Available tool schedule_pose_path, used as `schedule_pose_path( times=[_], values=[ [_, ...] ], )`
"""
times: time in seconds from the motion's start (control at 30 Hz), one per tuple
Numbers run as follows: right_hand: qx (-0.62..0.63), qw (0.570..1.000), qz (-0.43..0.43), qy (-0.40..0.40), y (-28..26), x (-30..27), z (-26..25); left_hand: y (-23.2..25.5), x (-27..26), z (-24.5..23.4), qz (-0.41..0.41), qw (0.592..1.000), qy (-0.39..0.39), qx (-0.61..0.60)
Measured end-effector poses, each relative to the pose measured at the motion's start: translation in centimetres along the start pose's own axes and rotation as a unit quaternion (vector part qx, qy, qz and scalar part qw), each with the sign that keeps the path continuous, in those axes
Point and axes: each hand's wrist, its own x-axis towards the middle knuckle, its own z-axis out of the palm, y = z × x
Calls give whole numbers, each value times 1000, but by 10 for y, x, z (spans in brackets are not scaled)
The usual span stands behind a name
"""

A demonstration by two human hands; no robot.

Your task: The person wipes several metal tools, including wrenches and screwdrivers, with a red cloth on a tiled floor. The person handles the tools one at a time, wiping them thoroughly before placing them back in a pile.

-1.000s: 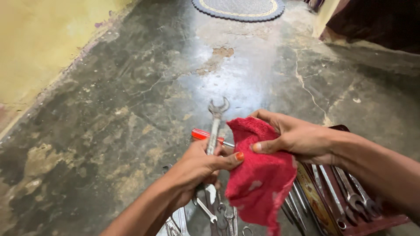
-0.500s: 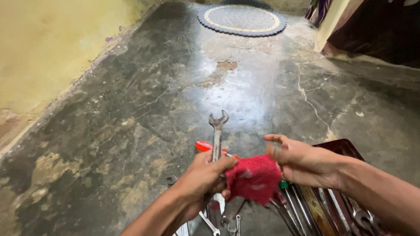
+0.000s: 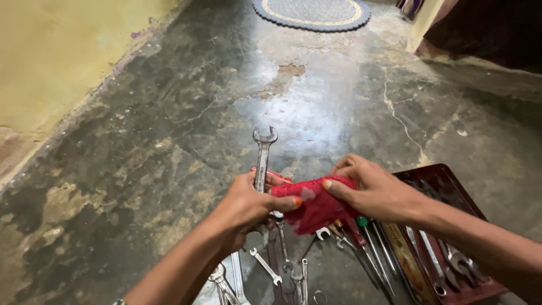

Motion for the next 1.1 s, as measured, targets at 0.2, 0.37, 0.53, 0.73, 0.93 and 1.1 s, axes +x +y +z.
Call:
schedule_pose_path(
  times=[0.2,0.37,0.53,0.73,0.93,1.1],
  values=[
    [215,964,43,151,-9,3,-10,-10,2,-4,13,999,-45,21],
    [388,904,-118,136,-11,15,-15,-11,-2,2,-28,988,-100,113],
    [455,882,-106,-65,-3,19,-3,-7,-2,12,28,971,-103,215],
    [291,943,-129,-100,-1,14,-5,-3,-3,7,77,955,-95,271],
    [200,973,-1,-118,-5,-2,-8,5,-16,6,43,929,-144,337],
    [70,994,-47,-71,2,1,5,6,-22,17,36,935,-168,311]
  ],
)
